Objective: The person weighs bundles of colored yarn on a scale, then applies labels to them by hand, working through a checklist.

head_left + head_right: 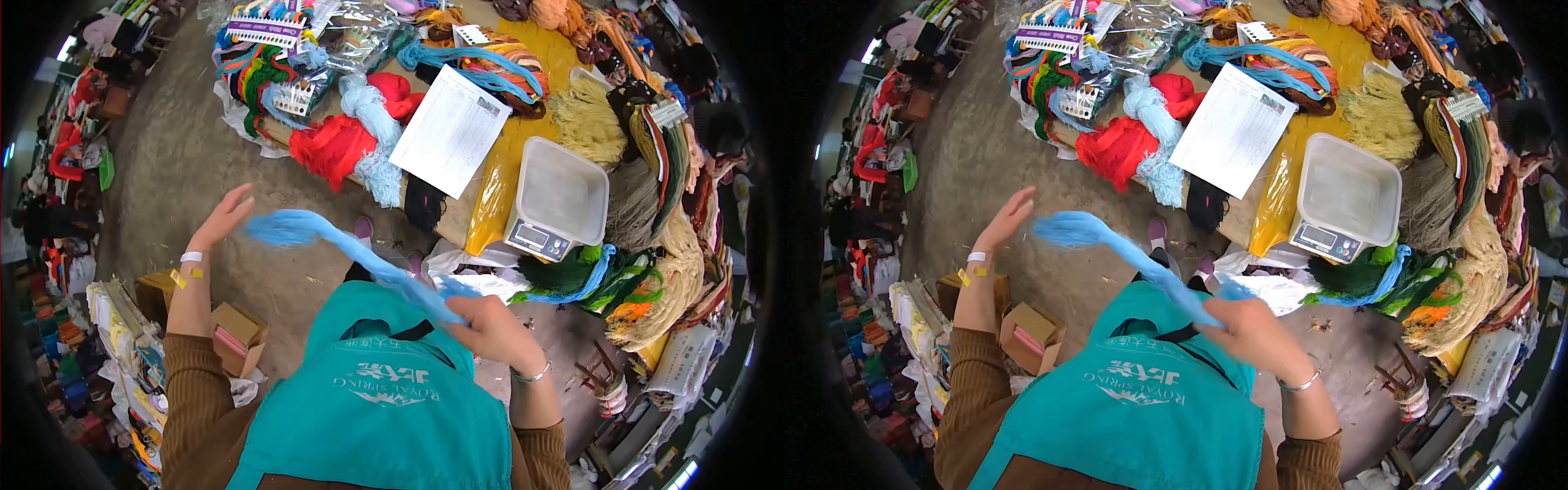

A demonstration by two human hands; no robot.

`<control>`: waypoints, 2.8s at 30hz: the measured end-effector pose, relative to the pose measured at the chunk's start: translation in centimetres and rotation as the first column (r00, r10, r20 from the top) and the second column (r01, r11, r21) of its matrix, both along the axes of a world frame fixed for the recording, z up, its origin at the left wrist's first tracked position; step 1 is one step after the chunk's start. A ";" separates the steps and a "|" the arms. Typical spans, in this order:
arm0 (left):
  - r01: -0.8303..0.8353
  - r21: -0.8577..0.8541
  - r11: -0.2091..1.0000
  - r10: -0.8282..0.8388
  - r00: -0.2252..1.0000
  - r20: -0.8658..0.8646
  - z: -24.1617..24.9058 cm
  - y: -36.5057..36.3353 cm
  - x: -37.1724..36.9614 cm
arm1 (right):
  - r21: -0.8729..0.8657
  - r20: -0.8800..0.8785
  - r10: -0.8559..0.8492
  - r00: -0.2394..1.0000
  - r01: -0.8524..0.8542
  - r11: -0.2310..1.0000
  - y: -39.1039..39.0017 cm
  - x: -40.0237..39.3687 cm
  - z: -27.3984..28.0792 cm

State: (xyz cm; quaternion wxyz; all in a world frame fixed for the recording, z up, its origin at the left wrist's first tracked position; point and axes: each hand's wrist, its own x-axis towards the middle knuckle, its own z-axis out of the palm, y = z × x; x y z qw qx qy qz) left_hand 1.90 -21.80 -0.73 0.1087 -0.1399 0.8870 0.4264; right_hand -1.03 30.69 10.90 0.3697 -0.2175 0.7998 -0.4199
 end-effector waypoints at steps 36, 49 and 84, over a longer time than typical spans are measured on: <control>-0.051 0.982 0.181 -0.164 0.983 0.081 7.0 27.5 1.7 | -0.533 0.535 -0.401 0.744 0.665 0.523 -7.7 3.5 -7.3; -0.195 0.938 0.285 -0.045 0.975 0.216 6.1 27.9 1.8 | -0.475 0.712 -0.411 0.569 0.822 0.314 -7.4 3.1 -7.6; -0.662 0.747 0.062 0.598 0.623 0.504 -0.2 5.1 0.2 | 0.040 0.792 -0.390 -0.469 0.678 -0.734 30.2 13.1 -20.3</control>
